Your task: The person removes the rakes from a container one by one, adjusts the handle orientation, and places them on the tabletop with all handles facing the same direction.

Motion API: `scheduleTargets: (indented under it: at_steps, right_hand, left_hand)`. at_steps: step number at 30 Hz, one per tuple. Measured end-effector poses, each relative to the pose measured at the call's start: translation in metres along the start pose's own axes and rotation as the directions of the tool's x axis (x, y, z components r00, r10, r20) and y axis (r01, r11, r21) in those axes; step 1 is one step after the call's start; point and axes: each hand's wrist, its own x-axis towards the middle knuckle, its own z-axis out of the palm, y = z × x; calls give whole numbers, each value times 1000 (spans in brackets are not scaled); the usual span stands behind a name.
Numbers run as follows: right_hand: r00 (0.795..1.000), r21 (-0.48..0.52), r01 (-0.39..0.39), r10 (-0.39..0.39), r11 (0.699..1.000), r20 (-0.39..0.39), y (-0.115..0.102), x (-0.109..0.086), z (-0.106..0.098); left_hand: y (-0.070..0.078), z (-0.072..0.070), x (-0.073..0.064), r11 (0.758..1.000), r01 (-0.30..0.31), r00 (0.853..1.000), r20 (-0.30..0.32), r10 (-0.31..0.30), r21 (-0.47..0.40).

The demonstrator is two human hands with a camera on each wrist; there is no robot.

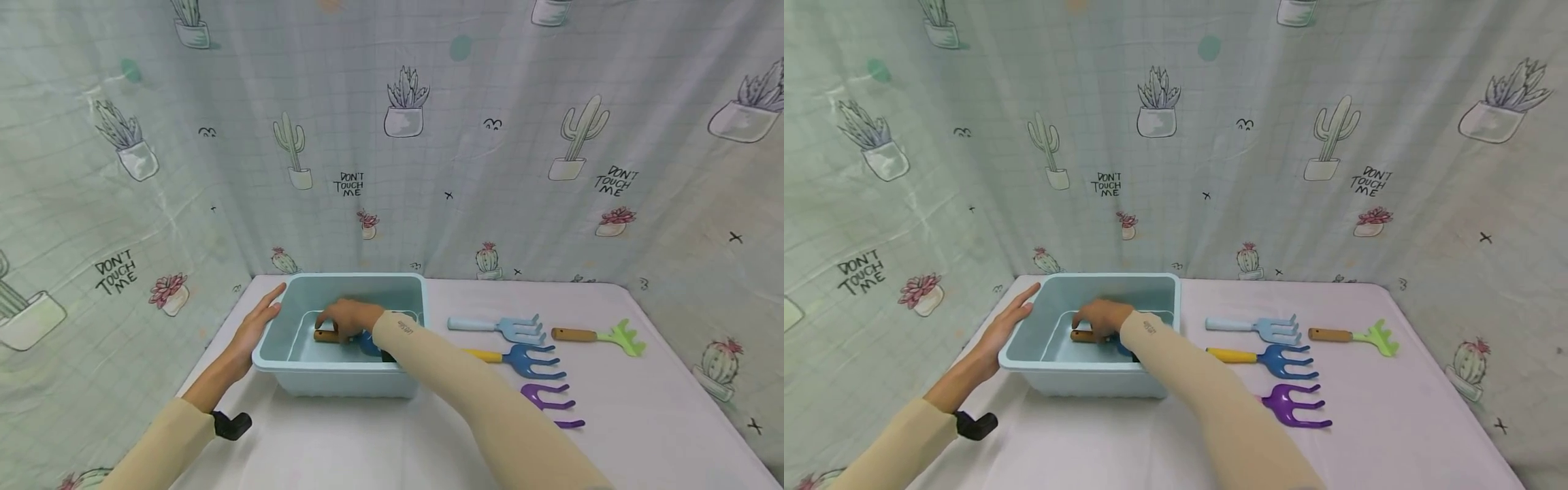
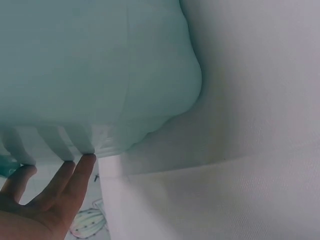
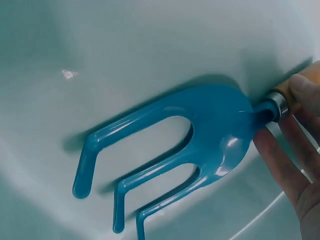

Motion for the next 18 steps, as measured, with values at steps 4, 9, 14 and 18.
scheduleTargets:
  at_steps: [4,9,14,18]
  right_hand:
    - [1000,18,-15,14,1000,18,0,-1,1]
    - [999,89,-6,2,996,39,1,-3,-2]
    - [999,134,-4,-2,991,47,-1,-5,-9]
    - [999,167,11,-18,986,40,-4,-5,-15]
  left_hand:
    - [1,1,-2,1000,-6,1000,6,6,-4]
    - [4,1,-4,1000,-20,1000,-7,20,0]
    - [6,0,-4,1000,-13,1000,-9,13,0]
    - [6,-2,-5,1000,-6,1000,-11,6,-5]
